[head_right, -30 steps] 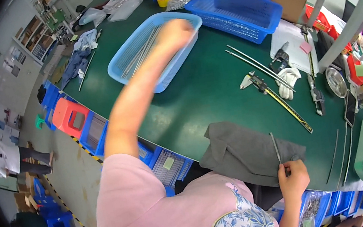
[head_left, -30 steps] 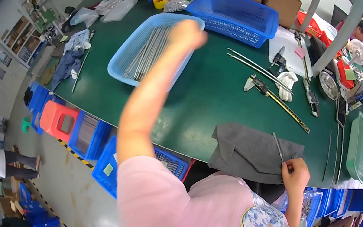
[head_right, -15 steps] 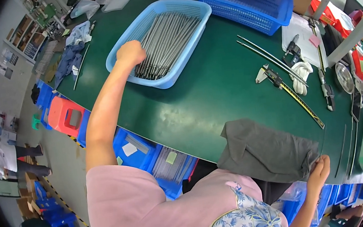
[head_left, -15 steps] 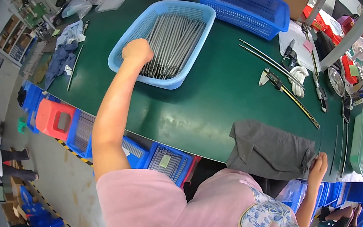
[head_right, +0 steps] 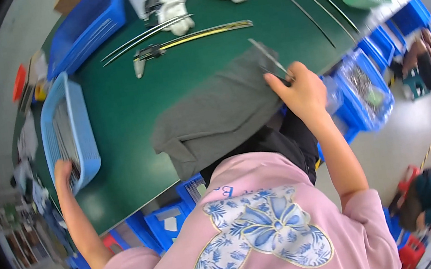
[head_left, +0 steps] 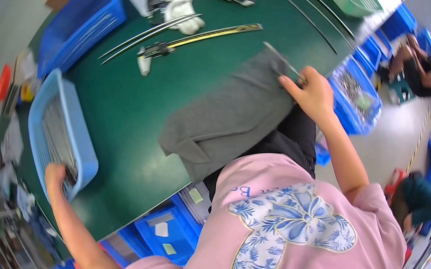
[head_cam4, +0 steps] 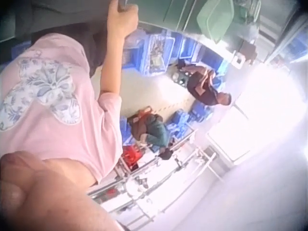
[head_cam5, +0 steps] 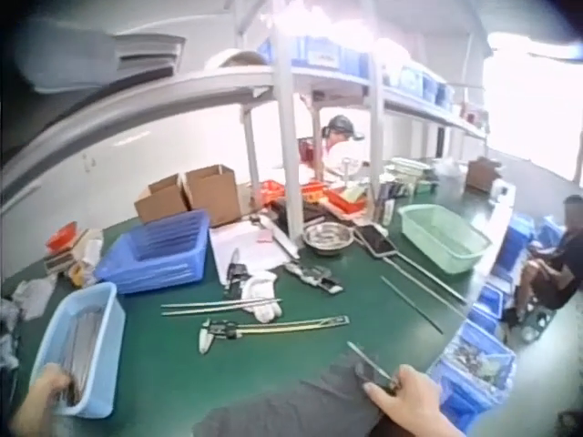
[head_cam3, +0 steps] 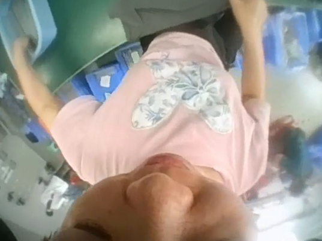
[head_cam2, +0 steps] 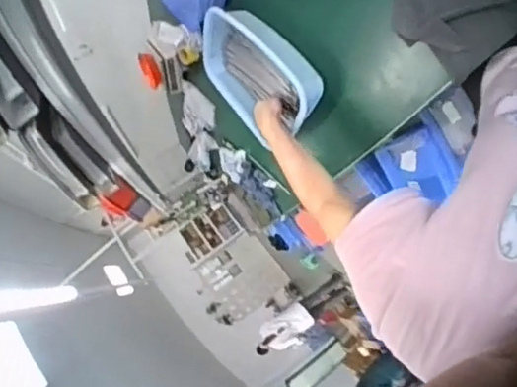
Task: Assemble small metal components onto a rod and file the edges to ensure a proper fit.
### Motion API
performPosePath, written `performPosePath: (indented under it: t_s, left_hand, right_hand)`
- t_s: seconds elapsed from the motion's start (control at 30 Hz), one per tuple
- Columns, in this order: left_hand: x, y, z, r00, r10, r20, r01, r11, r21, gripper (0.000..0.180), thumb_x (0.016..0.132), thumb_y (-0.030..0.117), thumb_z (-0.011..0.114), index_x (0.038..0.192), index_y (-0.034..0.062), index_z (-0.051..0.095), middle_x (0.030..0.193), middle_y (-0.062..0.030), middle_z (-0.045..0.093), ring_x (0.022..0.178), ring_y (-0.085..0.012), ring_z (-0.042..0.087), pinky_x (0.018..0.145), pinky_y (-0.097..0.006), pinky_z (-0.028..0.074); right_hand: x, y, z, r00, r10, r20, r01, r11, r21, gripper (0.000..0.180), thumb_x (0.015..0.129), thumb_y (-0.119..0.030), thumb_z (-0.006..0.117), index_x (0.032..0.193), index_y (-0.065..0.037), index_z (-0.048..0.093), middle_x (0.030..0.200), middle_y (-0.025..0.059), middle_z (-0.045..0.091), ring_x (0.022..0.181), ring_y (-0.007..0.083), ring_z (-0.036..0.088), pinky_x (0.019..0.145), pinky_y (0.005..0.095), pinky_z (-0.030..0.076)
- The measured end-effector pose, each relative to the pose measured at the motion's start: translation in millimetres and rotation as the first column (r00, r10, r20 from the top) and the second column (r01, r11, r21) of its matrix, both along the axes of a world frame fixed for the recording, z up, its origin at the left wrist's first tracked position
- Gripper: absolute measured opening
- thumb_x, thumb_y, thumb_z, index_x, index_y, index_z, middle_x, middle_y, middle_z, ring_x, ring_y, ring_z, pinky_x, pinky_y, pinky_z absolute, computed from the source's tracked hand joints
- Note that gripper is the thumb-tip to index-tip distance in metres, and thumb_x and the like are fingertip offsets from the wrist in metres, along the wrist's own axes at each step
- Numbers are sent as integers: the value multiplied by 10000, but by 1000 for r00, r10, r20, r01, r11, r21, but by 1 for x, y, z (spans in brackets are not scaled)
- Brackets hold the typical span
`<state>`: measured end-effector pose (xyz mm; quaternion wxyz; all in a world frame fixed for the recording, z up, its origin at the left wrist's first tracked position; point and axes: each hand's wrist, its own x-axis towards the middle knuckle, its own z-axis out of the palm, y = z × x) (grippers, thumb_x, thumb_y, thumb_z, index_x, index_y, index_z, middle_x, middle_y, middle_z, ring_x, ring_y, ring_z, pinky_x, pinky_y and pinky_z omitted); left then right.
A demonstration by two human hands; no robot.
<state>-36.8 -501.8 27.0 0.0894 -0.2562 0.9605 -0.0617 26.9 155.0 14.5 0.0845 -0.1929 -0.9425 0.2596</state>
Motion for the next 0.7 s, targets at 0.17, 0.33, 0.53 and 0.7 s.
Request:
performPosePath:
  t_s: [0.17, 0.33, 0.53, 0.7]
  left_hand:
    - [3, -40, 29, 929, 361, -86, -210, 703, 679, 273, 825, 284, 589, 641, 97, 514, 533, -4, 432, 433, -129, 408, 360, -307, 270]
    - [29, 3, 83, 827, 546, -132, 41, 175, 984, 237, 942, 294, 547, 781, 137, 473, 584, 73, 334, 419, -32, 251, 363, -214, 157]
    - [82, 162, 71, 732, 405, -548, 500, 227, 836, 263, 934, 330, 553, 819, 107, 476, 691, 51, 400, 536, -36, 352, 423, -207, 240]
    - [89, 317, 6, 833, 272, -482, 548, -278, 789, 280, 965, 259, 462, 838, 11, 501, 876, -163, 594, 751, -242, 592, 639, -345, 509]
  right_hand:
    - [10, -4, 1, 1000, -29, 8, 29, 997, -66, 473, 732, -475, 733, 771, -26, 588, 702, 121, 625, 680, 318, 615, 624, 394, 474]
    - [18, 20, -36, 949, -210, -234, 118, 927, -355, 300, 804, -260, 724, 739, -10, 570, 585, -16, 496, 535, 90, 442, 503, 269, 350]
    - [30, 29, -34, 856, -363, -368, 219, 899, -378, 326, 843, -297, 696, 738, -8, 588, 610, 59, 546, 575, 125, 487, 537, 284, 399]
    - [-10, 17, 10, 932, 307, -192, -313, 950, -4, 325, 958, -320, 496, 844, -48, 634, 730, 96, 624, 669, 248, 577, 666, 380, 465]
